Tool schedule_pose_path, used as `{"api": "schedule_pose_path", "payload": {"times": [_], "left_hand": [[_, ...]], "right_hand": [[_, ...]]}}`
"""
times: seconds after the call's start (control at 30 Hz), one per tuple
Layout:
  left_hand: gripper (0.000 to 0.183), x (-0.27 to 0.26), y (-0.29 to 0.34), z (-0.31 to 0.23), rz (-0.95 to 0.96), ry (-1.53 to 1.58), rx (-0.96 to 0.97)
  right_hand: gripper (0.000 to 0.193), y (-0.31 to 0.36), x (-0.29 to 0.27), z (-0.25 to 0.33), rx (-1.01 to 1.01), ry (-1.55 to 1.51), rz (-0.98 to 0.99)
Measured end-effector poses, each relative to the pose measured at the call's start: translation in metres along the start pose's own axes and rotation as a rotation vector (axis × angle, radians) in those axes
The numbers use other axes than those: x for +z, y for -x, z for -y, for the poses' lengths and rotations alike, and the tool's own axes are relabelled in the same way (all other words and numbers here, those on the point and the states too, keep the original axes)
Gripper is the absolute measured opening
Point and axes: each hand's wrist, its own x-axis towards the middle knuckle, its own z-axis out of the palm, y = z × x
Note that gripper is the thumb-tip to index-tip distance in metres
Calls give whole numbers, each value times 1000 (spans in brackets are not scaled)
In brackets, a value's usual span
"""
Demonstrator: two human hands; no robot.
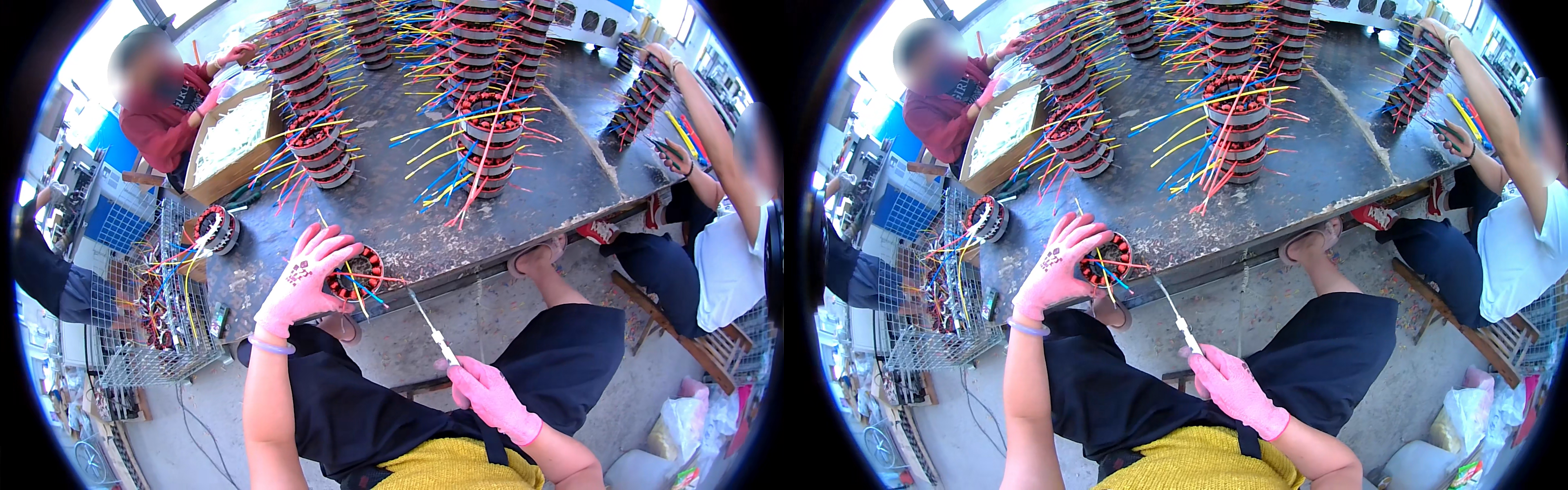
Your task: The person uses a soldering iron to melt solder onto the wire connections of a motor stator while wearing pink gloves.
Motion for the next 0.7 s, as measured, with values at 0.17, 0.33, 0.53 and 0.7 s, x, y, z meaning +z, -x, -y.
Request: {"api": "schedule_pose_path", "payload": {"times": [0.17,0.33,0.53,0.7], "left_hand": [[97,-1,-1,1,13,-4,5],[99,-1,-1,0,16,-7,-1],[97,1,-1,1,-3,-32,21],[98,3,-1,3,-10,-39,26]], "right_hand": [[34,0,-3,-3,10,-34,19],[35,1,1,-2,5,-144,27],[37,0,0,2,8,-45,21],[37,2,-1,2,-8,-44,13]]}}
